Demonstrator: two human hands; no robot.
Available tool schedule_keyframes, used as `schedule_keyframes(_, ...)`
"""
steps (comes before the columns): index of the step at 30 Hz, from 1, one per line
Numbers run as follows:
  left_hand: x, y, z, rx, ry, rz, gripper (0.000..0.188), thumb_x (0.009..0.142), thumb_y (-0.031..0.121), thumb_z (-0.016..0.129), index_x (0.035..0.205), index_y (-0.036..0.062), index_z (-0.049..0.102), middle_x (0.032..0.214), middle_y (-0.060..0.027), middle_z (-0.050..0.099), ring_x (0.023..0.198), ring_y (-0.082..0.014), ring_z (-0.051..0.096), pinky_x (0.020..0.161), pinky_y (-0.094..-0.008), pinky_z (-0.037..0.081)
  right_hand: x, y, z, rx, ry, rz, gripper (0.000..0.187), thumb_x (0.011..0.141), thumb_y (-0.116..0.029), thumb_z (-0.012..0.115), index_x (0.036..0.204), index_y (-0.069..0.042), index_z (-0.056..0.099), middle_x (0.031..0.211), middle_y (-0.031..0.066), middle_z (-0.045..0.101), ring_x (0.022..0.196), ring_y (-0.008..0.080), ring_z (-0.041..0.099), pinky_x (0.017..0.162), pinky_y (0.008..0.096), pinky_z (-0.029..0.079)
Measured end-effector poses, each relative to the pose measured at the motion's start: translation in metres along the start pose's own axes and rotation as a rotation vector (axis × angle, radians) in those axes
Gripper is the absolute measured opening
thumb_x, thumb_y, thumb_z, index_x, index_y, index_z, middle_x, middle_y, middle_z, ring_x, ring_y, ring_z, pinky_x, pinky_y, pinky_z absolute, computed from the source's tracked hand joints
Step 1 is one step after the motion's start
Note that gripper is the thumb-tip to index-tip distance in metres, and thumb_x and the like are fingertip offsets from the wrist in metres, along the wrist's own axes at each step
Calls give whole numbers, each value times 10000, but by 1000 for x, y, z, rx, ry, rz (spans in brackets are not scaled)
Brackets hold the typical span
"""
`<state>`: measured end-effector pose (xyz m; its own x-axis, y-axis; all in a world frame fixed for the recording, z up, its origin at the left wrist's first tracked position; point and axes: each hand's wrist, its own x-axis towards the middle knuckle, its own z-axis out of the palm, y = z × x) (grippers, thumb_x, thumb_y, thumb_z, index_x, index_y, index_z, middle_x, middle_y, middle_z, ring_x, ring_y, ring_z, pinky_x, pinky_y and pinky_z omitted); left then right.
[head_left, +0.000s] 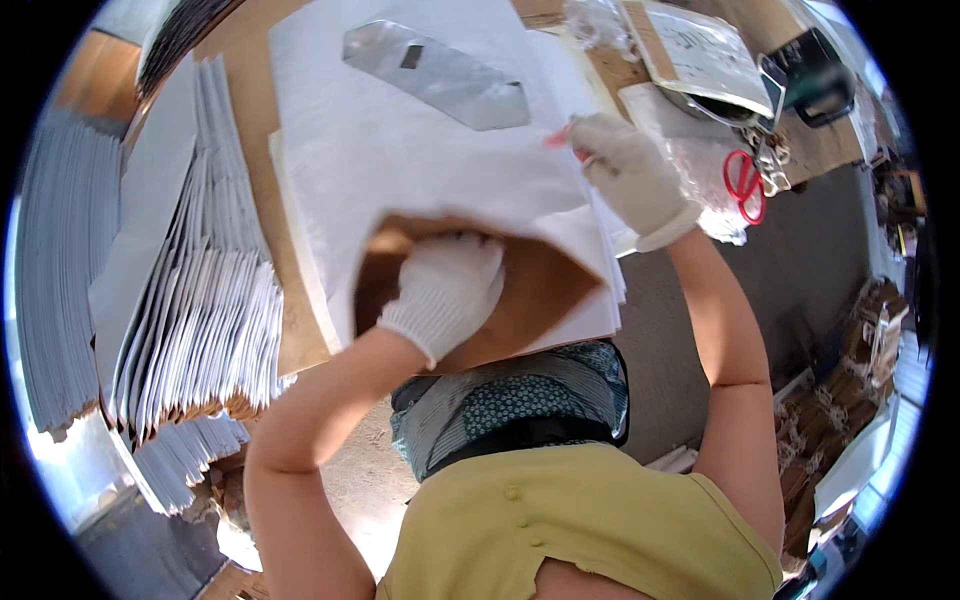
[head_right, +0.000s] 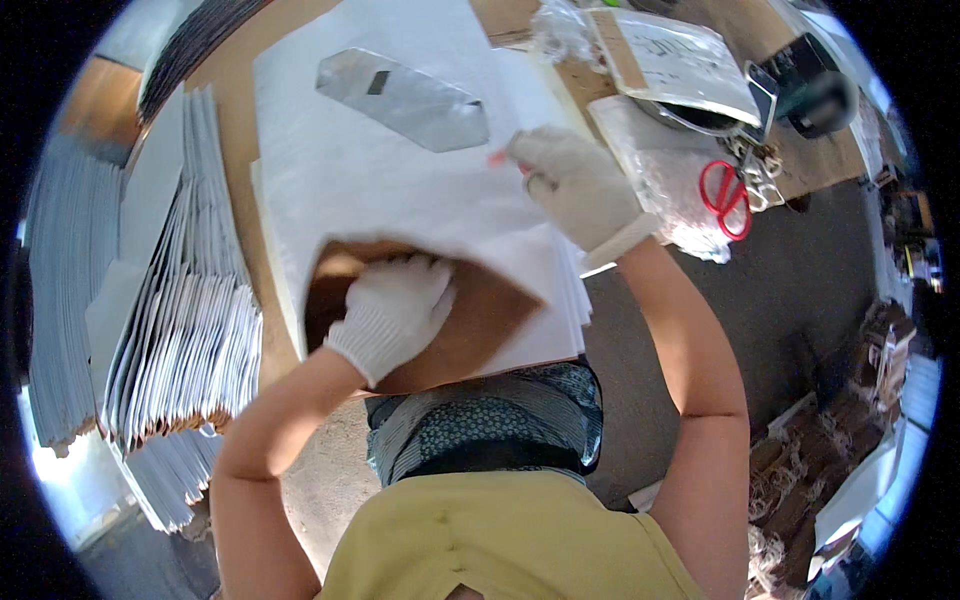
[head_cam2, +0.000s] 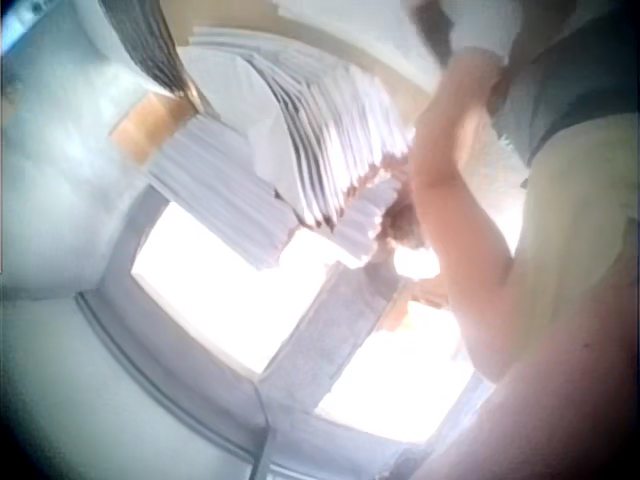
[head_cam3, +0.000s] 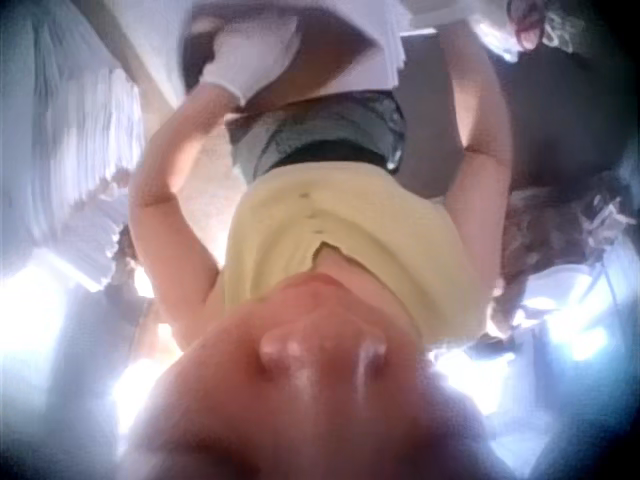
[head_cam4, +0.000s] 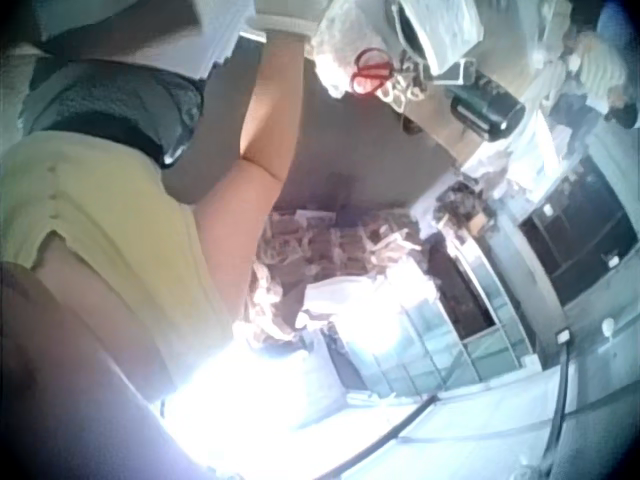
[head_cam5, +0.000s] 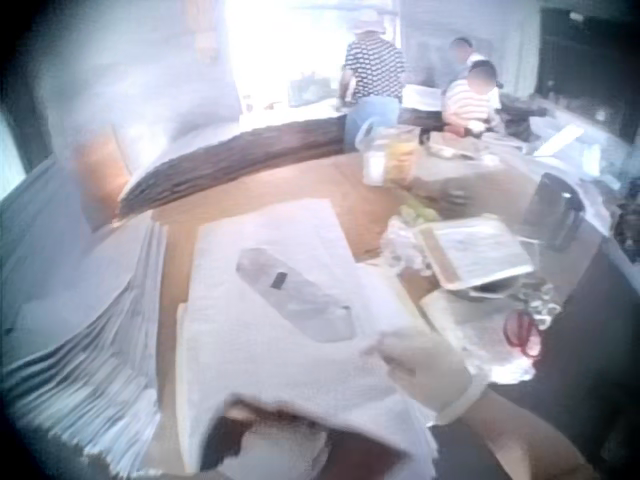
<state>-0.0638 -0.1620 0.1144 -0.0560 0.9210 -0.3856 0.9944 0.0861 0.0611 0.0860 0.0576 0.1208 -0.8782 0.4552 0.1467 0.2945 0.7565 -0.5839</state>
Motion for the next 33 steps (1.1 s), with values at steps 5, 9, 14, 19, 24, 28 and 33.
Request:
schedule_keyframes(5,55,12,-42,-12,-92,111,265,941,276,605,1107,100,714,1079,-134,719,1009,-308,718,842,-419,587,-42,44,34,-345,22,44,127,862,-172,679,961,-195,754,1078,65,716,1125,307,659,950,406,539)
schedule_keyframes(9,79,3,-1,38,-125,64,263,909,297,651,1062,115,765,1040,-126,766,952,-275,765,802,-364,620,-67,47,42,-308,143,205,92,859,-141,692,943,-118,723,1120,118,698,1130,328,653,952,416,536)
schedule_keyframes(14,87,-9,21,-22,66,222,243,935,291,630,1031,116,769,1025,-115,767,992,-262,757,844,-373,601,-82,-9,79,111,303,153,383,883,-78,677,1266,-70,662,1330,205,647,1287,392,589,1137,480,419)
schedule_keyframes(19,84,-85,-12,-856,-436,224,426,910,369,716,1185,46,759,1056,-133,770,1047,-176,703,951,-329,533,-85,-6,87,60,150,126,508,952,-190,629,1448,-79,604,1466,202,594,1409,394,517,1220,481,351)
schedule_keyframes(24,85,-111,-36,-1361,-247,-202,359,954,362,717,998,12,784,830,-62,695,819,-151,631,765,-293,521,-79,-13,90,-161,73,10,587,951,-313,633,1498,-110,567,1546,201,521,1462,379,463,1260,534,287)
schedule_keyframes(28,90,-105,-22,-1049,-191,-259,381,972,373,664,941,8,765,757,-81,671,718,-186,612,695,-334,514,-79,-17,96,-285,10,-3,634,931,-362,653,1513,-133,552,1611,183,451,1513,380,386,1274,556,251)
schedule_keyframes(33,92,-101,7,-584,87,-157,389,953,370,579,937,18,745,797,-205,690,739,-360,654,755,-483,528,-86,-28,104,-357,-94,-108,651,911,-364,667,1516,-153,552,1653,156,404,1554,373,318,1292,558,199)
